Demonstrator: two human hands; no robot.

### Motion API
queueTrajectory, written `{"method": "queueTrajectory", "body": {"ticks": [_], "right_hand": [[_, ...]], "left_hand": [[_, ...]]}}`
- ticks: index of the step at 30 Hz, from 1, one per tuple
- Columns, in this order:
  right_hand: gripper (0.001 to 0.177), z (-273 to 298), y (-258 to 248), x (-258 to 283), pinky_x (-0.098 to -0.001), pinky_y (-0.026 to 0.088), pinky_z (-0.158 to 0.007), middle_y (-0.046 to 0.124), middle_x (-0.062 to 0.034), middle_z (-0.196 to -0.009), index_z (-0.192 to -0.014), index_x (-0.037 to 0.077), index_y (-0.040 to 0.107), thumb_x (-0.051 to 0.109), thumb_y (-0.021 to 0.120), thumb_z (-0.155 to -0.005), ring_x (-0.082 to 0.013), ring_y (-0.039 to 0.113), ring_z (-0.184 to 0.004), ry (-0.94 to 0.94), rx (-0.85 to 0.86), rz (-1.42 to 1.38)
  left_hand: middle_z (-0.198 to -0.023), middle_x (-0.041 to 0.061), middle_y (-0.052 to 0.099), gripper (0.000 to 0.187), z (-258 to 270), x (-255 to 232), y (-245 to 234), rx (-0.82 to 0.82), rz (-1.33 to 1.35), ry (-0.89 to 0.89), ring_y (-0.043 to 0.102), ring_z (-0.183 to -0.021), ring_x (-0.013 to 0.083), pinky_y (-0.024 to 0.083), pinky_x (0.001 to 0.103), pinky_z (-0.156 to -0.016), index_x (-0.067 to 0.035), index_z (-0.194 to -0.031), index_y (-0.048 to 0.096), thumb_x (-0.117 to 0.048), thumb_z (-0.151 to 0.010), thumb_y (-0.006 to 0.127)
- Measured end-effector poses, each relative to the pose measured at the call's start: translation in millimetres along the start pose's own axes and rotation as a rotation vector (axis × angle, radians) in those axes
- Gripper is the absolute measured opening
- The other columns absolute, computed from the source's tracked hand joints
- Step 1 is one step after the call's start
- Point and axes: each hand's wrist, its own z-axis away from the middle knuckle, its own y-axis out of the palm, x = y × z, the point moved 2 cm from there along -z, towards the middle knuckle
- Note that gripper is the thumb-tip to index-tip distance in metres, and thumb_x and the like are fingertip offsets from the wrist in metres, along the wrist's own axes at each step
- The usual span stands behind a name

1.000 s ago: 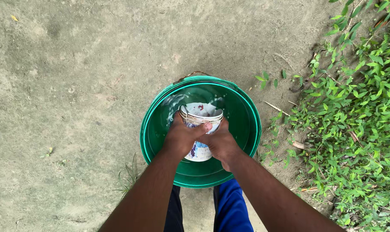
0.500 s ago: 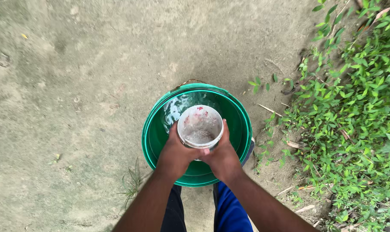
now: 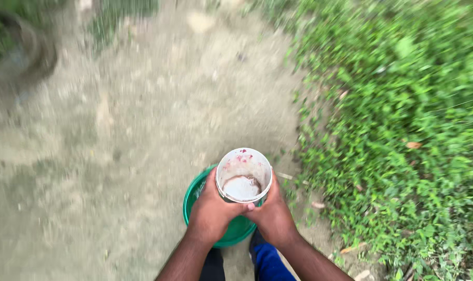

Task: The person scoops water from a green bucket using a plastic cup and pours it over leafy green plants in an outdoor garden.

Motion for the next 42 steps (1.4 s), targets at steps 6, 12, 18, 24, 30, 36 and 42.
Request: {"method": "queueTrajectory", "body": {"ticks": [6,12,18,24,30,36,42], "right_hand": [[0.114,69.7,-94.1,150.8,-0.0347,0.041,-0.113,0.055,-0.0091,-0.149,-0.155,0.008,0.025,0.020,0.092,-0.064,-0.0188,0.052,-0.138,-0.149,-0.209,0.068],[0.118,169.1,-162.3,257.4,-0.0384,0.042,-0.116,0.051,-0.0144,-0.150,-0.155,0.004,0.026,0.019,0.094,-0.059,-0.0236,0.052,-0.140,-0.436,-0.454,-0.015],[0.126,281.1,-193.2,291.7,-0.0383,0.038,-0.116,0.046,-0.0129,-0.153,-0.158,0.005,0.009,0.019,0.091,-0.063,-0.0225,0.048,-0.141,-0.515,-0.719,-0.104],[0.107,405.7,-205.0,300.9,-0.0403,0.043,-0.114,0.054,-0.0124,-0.148,-0.154,0.004,0.027,0.018,0.088,-0.066,-0.0226,0.054,-0.136,-0.577,-0.970,-0.318],[0.099,539.6,-221.8,303.4,-0.0394,0.047,-0.110,0.062,-0.0099,-0.141,-0.150,0.007,0.036,0.021,0.088,-0.067,-0.0212,0.059,-0.130,-0.534,-1.193,-0.406],[0.094,678.6,-239.6,292.1,-0.0410,0.051,-0.106,0.067,-0.0088,-0.133,-0.145,0.007,0.043,0.021,0.089,-0.064,-0.0204,0.065,-0.123,-0.539,-1.345,-0.457],[0.091,814.1,-245.6,246.3,-0.0401,0.050,-0.106,0.068,-0.0095,-0.134,-0.145,0.007,0.044,0.024,0.088,-0.067,-0.0203,0.065,-0.123,-0.521,-1.406,-0.438]], "left_hand": [[-0.133,0.004,0.069,0.100,97.8,-185.0,-6.4,0.015,-0.136,0.263,0.065,-0.125,0.0197,0.051,0.036,-0.104,-0.018,-0.144,0.048,-0.019,-0.054,0.093],[-0.133,0.004,0.068,0.101,214.8,-299.6,5.2,0.121,-0.178,0.559,0.064,-0.125,0.0204,0.048,0.037,-0.105,-0.018,-0.142,0.047,-0.023,-0.053,0.094],[-0.133,0.005,0.065,0.100,327.7,-356.1,12.9,0.317,-0.368,0.641,0.062,-0.126,0.0245,0.049,0.040,-0.104,-0.020,-0.144,0.047,-0.032,-0.057,0.094],[-0.137,0.009,0.061,0.102,427.0,-377.3,21.6,0.625,-0.441,0.971,0.058,-0.129,0.0268,0.045,0.042,-0.106,-0.017,-0.150,0.044,-0.038,-0.060,0.088],[-0.152,0.018,0.048,0.107,493.2,-357.5,82.6,0.925,-0.207,1.316,0.049,-0.141,0.0303,0.040,0.042,-0.113,0.000,-0.155,0.031,-0.052,-0.076,0.080],[-0.149,0.020,0.056,0.121,579.0,-317.1,183.3,1.448,0.116,1.001,0.054,-0.138,0.0297,0.042,0.044,-0.115,0.000,-0.156,0.031,-0.072,-0.069,0.075],[-0.161,0.020,0.042,0.099,695.0,-283.4,249.8,1.501,0.184,1.372,0.043,-0.147,0.0287,0.035,0.043,-0.116,-0.002,-0.154,0.035,-0.044,-0.078,0.081]]}}
